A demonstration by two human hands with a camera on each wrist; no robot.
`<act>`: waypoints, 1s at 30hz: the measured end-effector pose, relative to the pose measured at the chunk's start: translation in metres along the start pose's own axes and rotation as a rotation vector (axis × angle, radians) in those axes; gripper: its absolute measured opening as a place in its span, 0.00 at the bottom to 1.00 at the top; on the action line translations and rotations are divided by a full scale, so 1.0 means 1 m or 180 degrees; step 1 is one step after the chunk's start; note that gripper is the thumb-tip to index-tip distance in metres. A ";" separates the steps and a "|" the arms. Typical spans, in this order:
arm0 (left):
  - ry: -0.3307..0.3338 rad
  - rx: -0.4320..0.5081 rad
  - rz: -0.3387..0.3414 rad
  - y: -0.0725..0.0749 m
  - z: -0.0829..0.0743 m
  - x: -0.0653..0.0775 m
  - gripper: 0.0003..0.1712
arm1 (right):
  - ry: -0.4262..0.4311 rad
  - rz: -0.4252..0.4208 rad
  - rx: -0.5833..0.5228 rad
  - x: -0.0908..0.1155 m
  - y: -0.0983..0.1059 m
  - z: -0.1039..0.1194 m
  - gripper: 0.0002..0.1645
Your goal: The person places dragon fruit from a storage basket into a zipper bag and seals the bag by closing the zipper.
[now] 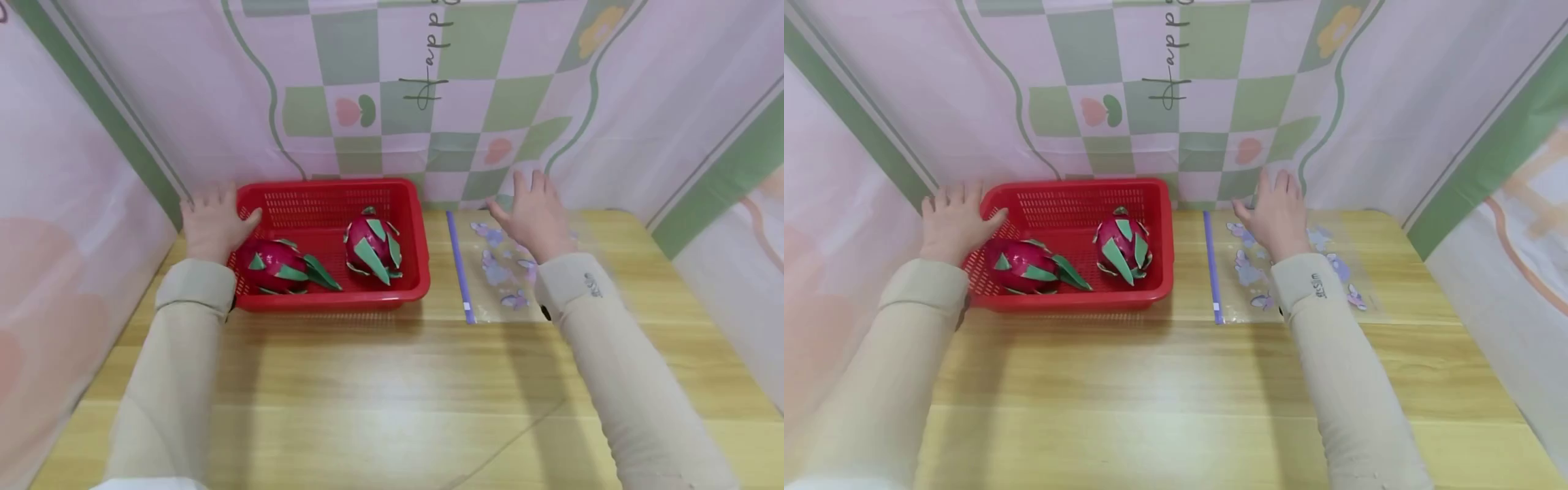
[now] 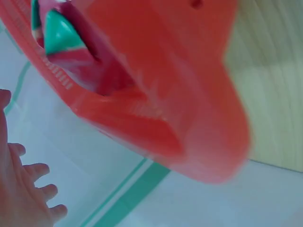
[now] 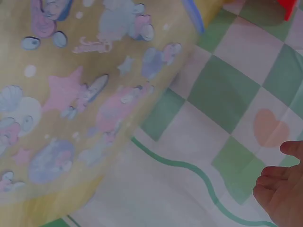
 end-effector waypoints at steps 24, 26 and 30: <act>0.0131 0.0098 -0.0048 -0.040 0.036 0.006 0.35 | 0.0319 0.0582 -0.0076 0.025 -0.101 0.016 0.45; 0.0141 0.0115 -0.0038 -0.042 0.037 0.007 0.35 | 0.0326 0.0655 -0.0057 0.027 -0.109 0.018 0.46; 0.0153 0.0109 -0.0057 -0.047 0.038 0.008 0.32 | 0.0296 0.0917 0.0009 0.033 -0.125 0.023 0.48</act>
Point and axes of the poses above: each hand's wrist, its own x-axis away from the middle knuckle, its own y-axis out of the back of the hand, z = x × y, the point moved 10 cm from there along -x, towards the middle knuckle, and after that the axes turned 14 degrees about y, right-handed, at the moved point
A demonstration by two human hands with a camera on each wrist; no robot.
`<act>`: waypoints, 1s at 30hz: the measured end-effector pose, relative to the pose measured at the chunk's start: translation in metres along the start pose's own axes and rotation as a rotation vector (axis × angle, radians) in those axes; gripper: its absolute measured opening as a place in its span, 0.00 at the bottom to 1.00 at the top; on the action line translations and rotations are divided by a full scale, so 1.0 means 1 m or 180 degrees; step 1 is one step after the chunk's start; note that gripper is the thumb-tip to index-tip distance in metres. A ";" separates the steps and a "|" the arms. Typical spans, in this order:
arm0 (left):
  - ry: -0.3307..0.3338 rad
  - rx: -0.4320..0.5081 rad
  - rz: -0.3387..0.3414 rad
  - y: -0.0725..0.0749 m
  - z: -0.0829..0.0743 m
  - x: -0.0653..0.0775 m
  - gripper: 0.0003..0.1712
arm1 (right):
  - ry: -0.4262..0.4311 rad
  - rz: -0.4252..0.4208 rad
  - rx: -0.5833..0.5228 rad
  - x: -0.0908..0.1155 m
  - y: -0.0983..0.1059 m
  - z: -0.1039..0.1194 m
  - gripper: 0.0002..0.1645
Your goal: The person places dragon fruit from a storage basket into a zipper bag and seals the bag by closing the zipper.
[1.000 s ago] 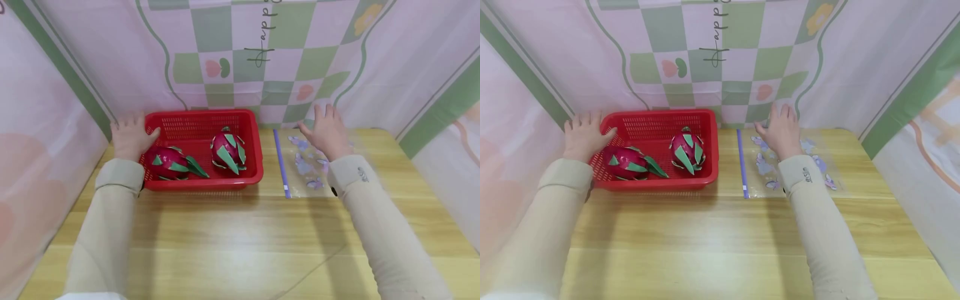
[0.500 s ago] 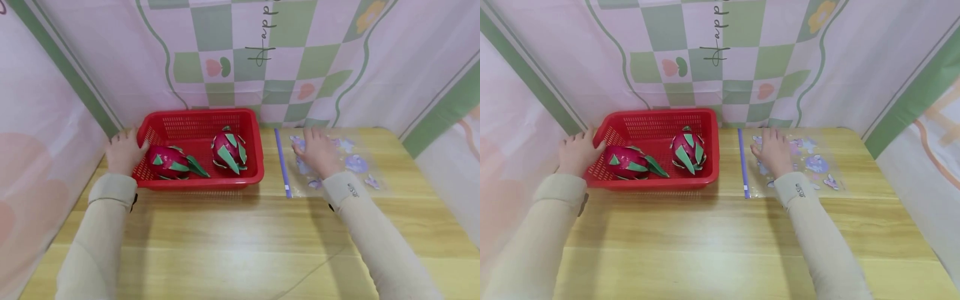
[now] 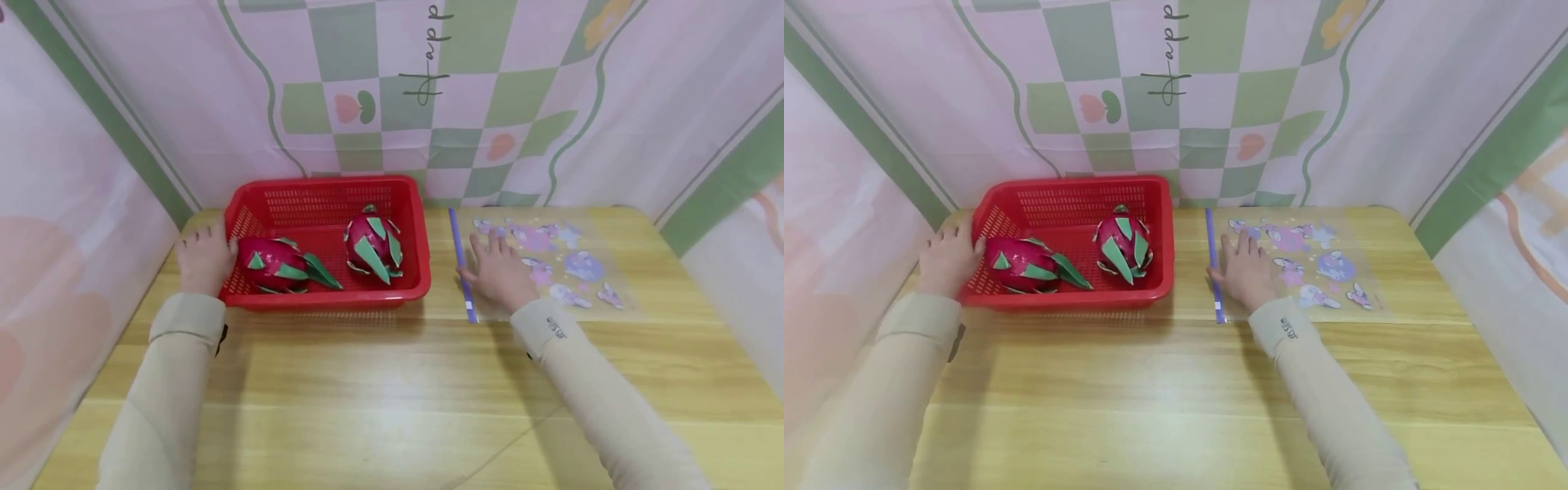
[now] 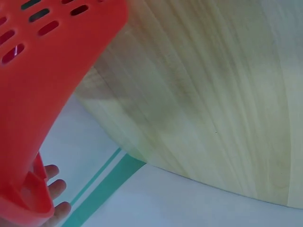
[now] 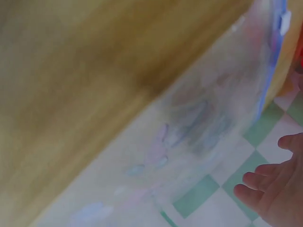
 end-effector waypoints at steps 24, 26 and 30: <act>-0.0013 0.0204 -0.0196 -0.006 -0.001 0.002 0.29 | -0.0295 0.0160 -0.0208 0.008 -0.029 -0.003 0.45; -0.0005 0.0236 -0.0192 -0.005 -0.001 0.003 0.29 | -0.0316 0.0195 -0.0250 0.008 -0.031 -0.002 0.45; 0.0010 0.0292 -0.0176 -0.005 0.000 0.003 0.29 | -0.0295 0.0161 -0.0322 0.007 -0.030 0.000 0.41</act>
Point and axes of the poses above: each hand's wrist, its own x-axis away from the middle knuckle, its own y-axis out of the back of the hand, z = x × y, the point moved 10 cm from there along -x, towards the middle knuckle, and after that the axes turned 14 degrees about y, right-handed, at the moved point
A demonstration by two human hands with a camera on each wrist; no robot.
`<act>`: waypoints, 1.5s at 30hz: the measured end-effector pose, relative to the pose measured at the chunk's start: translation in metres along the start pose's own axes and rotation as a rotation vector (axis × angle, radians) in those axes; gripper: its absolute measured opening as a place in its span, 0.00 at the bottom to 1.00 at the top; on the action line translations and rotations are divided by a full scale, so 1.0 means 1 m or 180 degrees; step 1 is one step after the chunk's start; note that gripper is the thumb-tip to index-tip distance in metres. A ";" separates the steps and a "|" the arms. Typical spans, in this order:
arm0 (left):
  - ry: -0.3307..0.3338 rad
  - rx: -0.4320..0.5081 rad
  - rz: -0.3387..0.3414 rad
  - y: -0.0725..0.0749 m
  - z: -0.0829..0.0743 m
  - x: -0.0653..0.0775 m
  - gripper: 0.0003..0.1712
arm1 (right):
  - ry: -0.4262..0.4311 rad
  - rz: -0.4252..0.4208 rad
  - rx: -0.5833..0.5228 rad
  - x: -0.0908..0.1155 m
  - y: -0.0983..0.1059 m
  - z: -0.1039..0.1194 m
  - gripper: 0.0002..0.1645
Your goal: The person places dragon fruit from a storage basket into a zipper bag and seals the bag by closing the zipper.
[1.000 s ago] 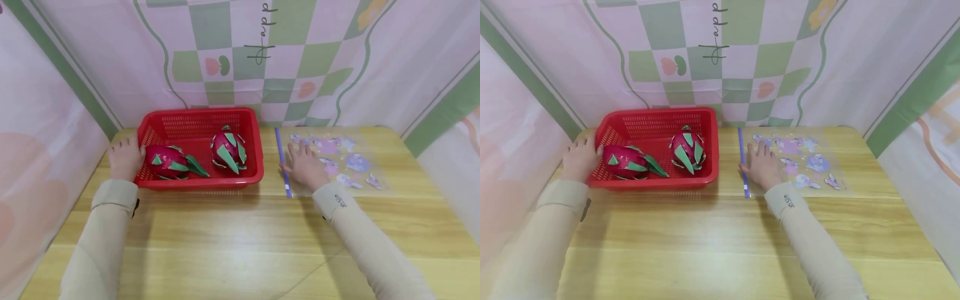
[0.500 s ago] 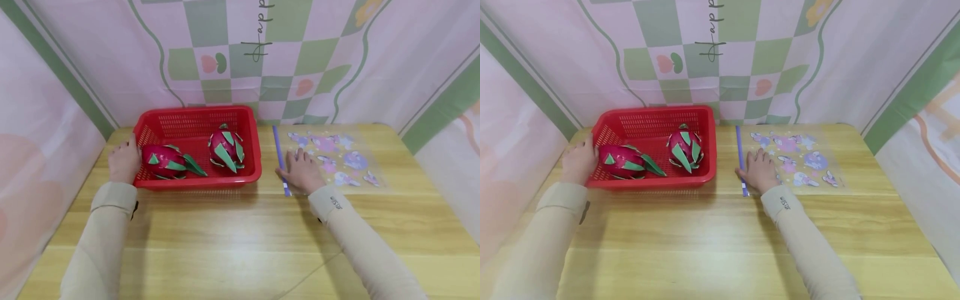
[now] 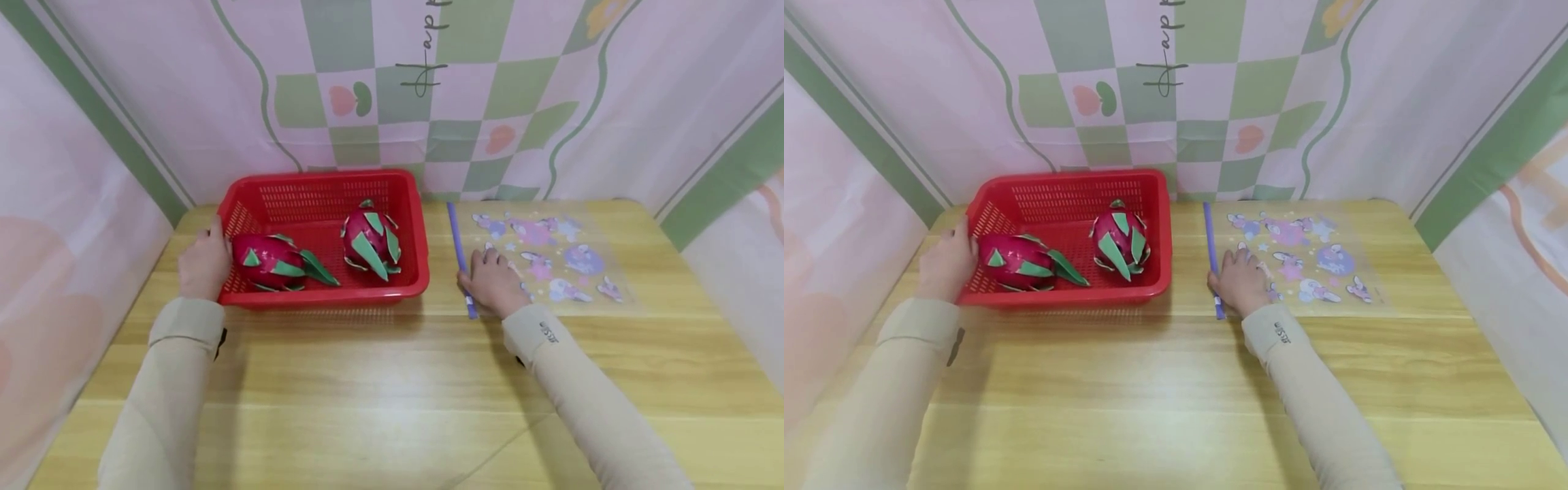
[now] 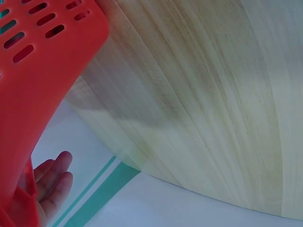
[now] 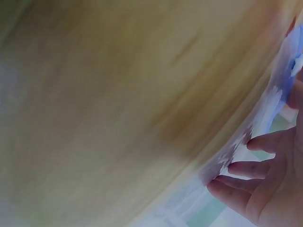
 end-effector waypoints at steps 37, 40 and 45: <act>0.0051 -0.0097 0.0172 -0.005 -0.001 -0.002 0.31 | 0.0386 -0.1319 0.1015 0.009 0.048 0.042 0.08; 0.0052 -0.0086 0.0193 -0.007 0.000 -0.002 0.31 | 0.0357 -0.1450 0.1144 0.011 0.053 0.045 0.09; 0.0060 -0.0087 0.0206 -0.008 0.002 -0.004 0.31 | 0.0296 -0.1722 0.1259 0.017 0.058 0.050 0.12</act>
Point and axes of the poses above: each hand's wrist, its own x-axis away from the middle knuckle, its own y-axis out of the back of the hand, z = x × y, the point moved 10 cm from there along -x, towards the middle knuckle, and after that the axes turned 14 degrees about y, right-handed, at the moved point
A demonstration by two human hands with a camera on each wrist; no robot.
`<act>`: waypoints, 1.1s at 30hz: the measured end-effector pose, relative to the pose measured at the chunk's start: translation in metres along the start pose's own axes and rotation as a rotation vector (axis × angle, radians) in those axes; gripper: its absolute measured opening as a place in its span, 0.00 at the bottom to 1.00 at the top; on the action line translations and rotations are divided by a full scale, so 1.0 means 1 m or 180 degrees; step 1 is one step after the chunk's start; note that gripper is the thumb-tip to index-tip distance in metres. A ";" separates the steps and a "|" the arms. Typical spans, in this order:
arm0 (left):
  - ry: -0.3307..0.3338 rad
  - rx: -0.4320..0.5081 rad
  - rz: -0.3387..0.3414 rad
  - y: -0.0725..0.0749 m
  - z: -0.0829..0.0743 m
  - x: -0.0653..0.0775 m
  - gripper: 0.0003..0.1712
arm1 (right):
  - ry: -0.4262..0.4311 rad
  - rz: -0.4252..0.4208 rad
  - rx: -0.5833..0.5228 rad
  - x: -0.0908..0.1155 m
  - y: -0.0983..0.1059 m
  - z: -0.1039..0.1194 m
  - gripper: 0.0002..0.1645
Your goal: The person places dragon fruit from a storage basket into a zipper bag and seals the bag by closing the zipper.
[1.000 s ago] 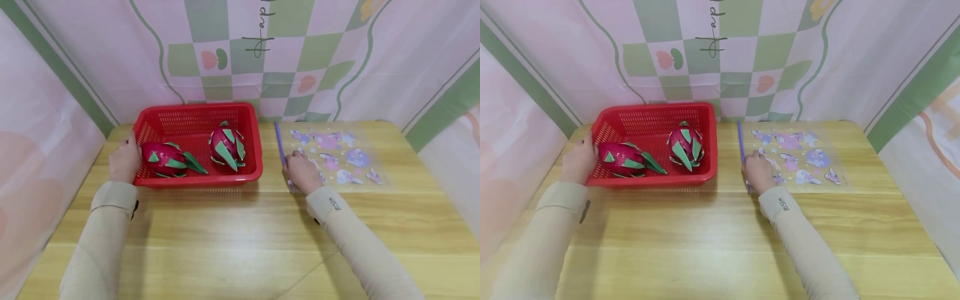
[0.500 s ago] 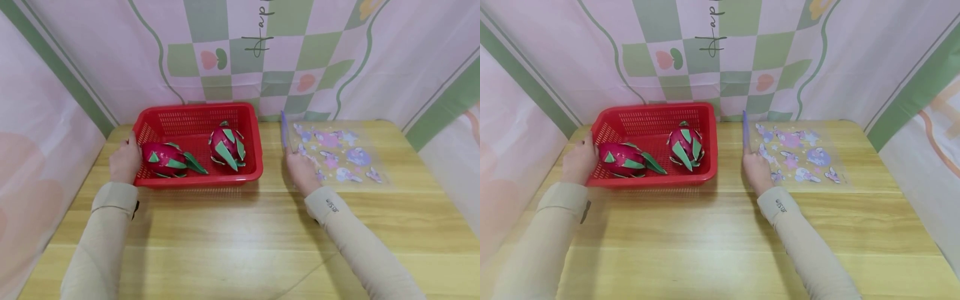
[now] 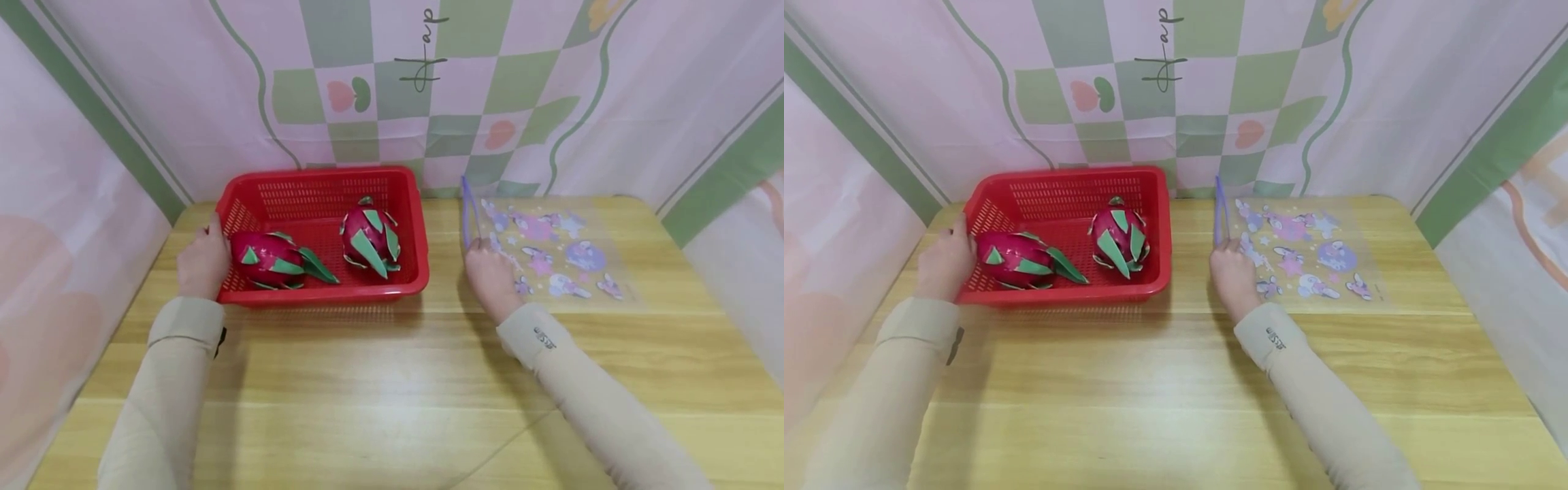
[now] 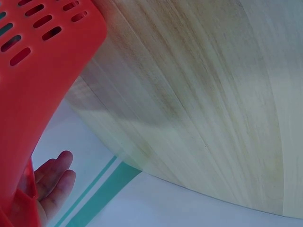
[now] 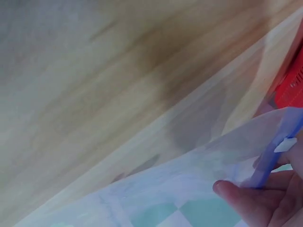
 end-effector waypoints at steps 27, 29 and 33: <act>-0.0029 -0.0032 -0.0036 -0.001 0.000 -0.001 0.31 | -0.0327 -0.0022 -0.1051 0.008 0.000 -0.018 0.41; -0.0014 -0.0032 -0.0008 -0.001 0.000 -0.001 0.31 | -0.0365 -0.0046 -0.1123 0.008 0.001 -0.020 0.39; 0.0000 -0.0036 0.0019 -0.001 0.000 -0.001 0.31 | -0.0518 -0.0082 -0.1243 0.006 0.004 -0.025 0.39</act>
Point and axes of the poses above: each hand's wrist, its own x-axis away from the middle knuckle, its own y-axis out of the back of the hand, z = x × y, the point moved 10 cm from there along -x, towards the middle knuckle, and after that the axes turned 14 degrees about y, right-handed, at the moved point
